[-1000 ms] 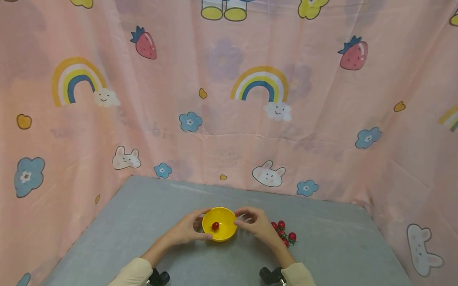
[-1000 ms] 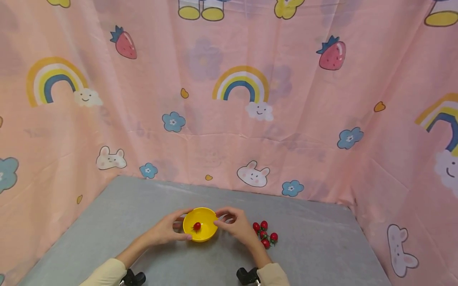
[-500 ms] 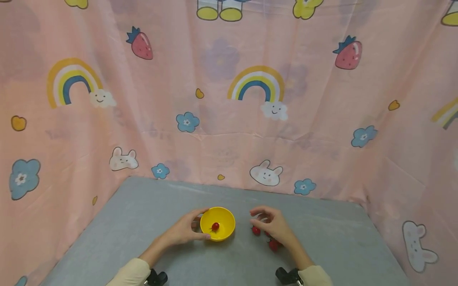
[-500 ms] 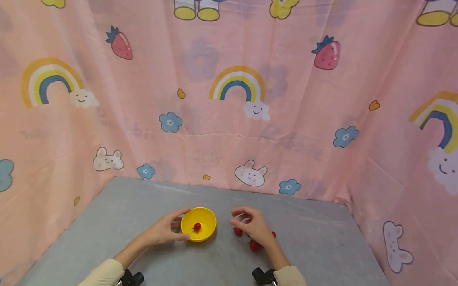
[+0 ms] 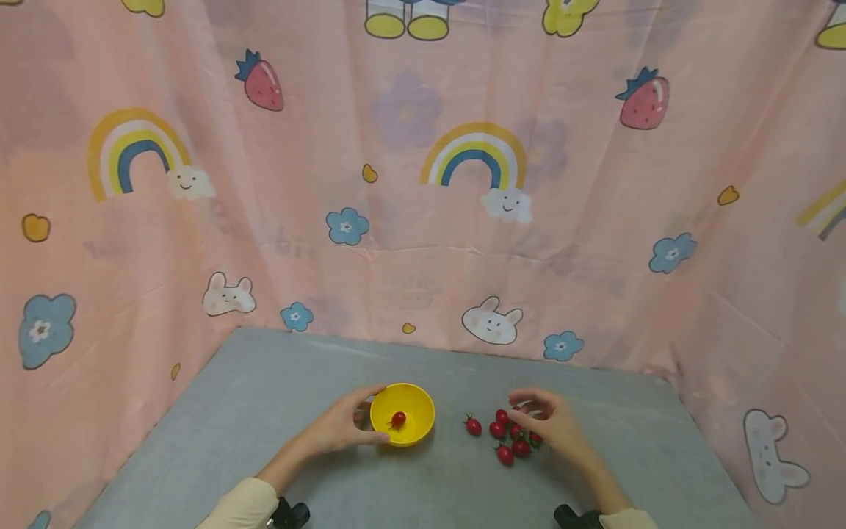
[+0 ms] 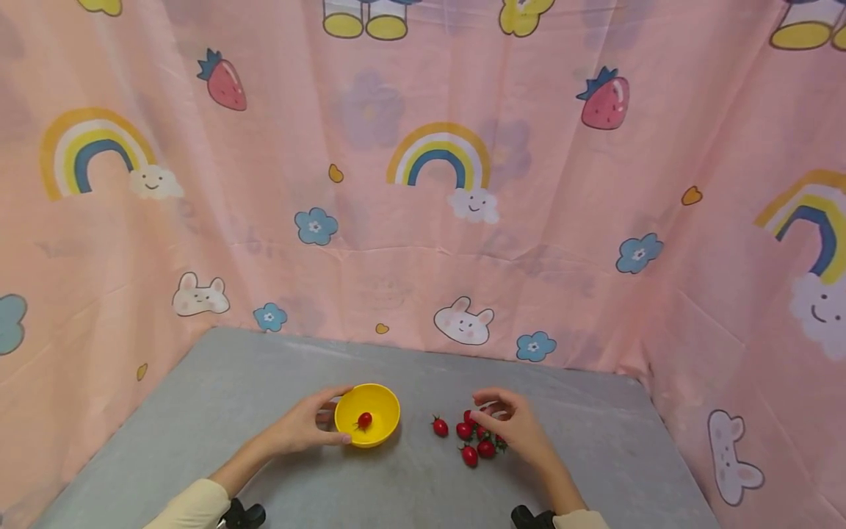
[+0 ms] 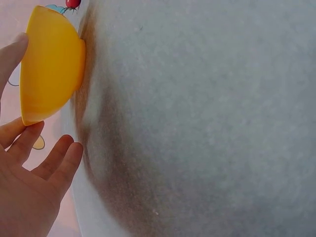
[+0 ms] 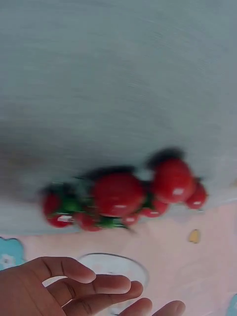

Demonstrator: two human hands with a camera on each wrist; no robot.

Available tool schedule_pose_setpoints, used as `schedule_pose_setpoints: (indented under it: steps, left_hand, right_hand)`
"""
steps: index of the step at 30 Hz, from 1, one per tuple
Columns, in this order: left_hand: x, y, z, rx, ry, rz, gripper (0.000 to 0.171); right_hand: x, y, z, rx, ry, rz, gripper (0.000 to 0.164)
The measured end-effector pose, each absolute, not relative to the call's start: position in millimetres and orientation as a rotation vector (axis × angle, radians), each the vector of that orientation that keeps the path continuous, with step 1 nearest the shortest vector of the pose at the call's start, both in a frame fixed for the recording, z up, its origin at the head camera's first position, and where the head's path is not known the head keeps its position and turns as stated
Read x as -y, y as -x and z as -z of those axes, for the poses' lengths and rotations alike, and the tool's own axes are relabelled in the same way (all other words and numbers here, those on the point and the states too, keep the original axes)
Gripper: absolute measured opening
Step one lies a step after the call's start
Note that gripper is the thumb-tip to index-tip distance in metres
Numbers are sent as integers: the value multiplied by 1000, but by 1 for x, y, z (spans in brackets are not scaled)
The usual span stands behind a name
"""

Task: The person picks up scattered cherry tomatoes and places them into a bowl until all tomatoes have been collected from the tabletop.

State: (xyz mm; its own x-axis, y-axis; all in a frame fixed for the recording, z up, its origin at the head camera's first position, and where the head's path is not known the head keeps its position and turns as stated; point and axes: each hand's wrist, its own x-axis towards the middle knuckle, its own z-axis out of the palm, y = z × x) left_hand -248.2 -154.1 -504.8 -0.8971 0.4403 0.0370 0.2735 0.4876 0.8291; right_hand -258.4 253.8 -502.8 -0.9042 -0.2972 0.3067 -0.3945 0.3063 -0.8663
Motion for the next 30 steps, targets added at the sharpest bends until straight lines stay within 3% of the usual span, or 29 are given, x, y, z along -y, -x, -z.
schedule_pose_setpoints:
  steps: [13, 24, 30]
  left_hand:
    - [154, 248, 505, -2549, -592, -1379, 83]
    - [154, 249, 505, -2581, -612, -1346, 83]
    - [154, 248, 506, -2587, -613, -1335, 84]
  right_hand:
    - [-301, 247, 507, 2624, -461, -1552, 35]
    - [-312, 245, 515, 2731, -546, -1530, 57]
    - [-313, 248, 520, 2735, -611, -1533, 58]
